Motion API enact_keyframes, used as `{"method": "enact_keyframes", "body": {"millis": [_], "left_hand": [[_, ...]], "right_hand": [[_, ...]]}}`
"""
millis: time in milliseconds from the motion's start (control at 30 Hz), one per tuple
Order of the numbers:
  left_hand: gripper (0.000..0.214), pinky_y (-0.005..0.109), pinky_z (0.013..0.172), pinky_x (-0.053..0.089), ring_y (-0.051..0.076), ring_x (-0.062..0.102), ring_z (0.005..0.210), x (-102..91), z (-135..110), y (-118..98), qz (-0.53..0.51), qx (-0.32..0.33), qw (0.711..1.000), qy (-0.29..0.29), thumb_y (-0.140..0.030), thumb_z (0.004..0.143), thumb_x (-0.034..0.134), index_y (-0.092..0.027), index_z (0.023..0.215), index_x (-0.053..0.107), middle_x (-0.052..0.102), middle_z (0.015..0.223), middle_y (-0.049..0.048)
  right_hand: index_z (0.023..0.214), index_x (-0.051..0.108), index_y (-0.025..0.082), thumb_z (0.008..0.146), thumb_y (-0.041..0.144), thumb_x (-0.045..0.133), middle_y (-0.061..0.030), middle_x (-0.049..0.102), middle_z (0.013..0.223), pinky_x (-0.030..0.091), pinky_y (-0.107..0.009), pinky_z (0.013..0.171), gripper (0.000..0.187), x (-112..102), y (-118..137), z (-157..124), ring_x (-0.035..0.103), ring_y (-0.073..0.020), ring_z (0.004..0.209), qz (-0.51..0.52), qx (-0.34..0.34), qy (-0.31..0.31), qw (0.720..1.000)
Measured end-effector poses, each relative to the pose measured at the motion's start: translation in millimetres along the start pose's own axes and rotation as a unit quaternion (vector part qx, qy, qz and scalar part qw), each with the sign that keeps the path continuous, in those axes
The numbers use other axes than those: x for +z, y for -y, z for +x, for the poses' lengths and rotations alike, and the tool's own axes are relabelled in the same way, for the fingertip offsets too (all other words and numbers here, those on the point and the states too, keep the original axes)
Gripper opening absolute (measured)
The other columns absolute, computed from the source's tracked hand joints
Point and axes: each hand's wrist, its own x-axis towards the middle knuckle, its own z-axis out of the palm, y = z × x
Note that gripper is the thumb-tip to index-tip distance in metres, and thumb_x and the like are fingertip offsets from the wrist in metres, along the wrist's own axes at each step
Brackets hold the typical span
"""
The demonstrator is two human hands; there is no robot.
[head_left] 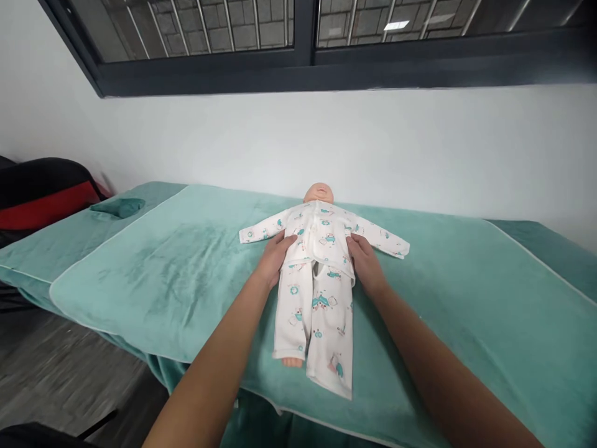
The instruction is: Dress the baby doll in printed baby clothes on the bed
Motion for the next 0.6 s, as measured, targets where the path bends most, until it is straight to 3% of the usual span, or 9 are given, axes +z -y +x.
{"method": "enact_keyframes", "body": {"millis": [100,233,333,467,600], "left_hand": [[0.049,0.039,0.095,0.054,0.027,0.069,0.107,1.5,12.2,10.4,-0.027,0.011,1.0,0.005,-0.036,0.079,0.073,-0.014,0.122,0.066,0.072,0.12,0.0125],[0.051,0.038,0.103,0.05,0.027,0.062,0.12,-5.0,-3.2,21.5,0.001,0.032,0.996,-0.078,-0.041,0.083,0.071,-0.018,0.128,0.064,0.065,0.134,0.0099],[0.056,0.039,0.105,0.049,0.028,0.058,0.127,-12.3,-28.4,26.7,0.045,0.035,0.995,-0.084,-0.04,0.084,0.071,-0.022,0.135,0.059,0.06,0.141,0.0084],[0.068,0.043,0.111,0.044,0.029,0.052,0.134,-24.2,-68.7,35.7,0.123,0.045,0.991,-0.038,-0.044,0.083,0.072,-0.026,0.145,0.048,0.052,0.149,0.0085],[0.05,0.041,0.12,0.032,0.027,0.037,0.145,-37.8,-120.3,45.2,0.227,0.094,0.969,-0.011,-0.044,0.086,0.069,-0.03,0.133,0.061,0.038,0.158,0.0039]], "right_hand": [[0.115,0.066,0.023,0.085,0.056,0.057,-0.0075,0.069,0.121,0.047,-0.041,0.095,0.045,-1.5,-4.4,1.8,0.062,-0.0277,0.111,0.025,-0.012,0.038,0.999],[0.117,0.063,0.023,0.084,0.06,0.057,-0.0077,0.07,0.119,0.046,-0.042,0.093,0.05,-2.5,-11.5,2.0,0.063,-0.0279,0.106,-0.026,0.003,0.028,0.999],[0.114,0.061,0.022,0.087,0.062,0.053,-0.0072,0.069,0.112,0.045,-0.039,0.087,0.049,-6.7,-11.3,-3.2,0.063,-0.0263,0.1,-0.099,0.017,0.002,0.995],[0.084,0.057,0.023,0.092,0.065,0.043,0.0003,0.062,0.078,0.04,-0.032,0.07,0.045,-16.4,-7.2,-21.8,0.056,-0.02,0.076,-0.185,-0.003,0.063,0.981],[0.064,0.037,0.022,0.094,0.064,0.04,0.0042,0.042,0.058,0.029,-0.029,0.058,0.052,-19.9,-3.0,-46.9,0.04,-0.0146,0.06,-0.23,-0.034,0.083,0.969]]}}
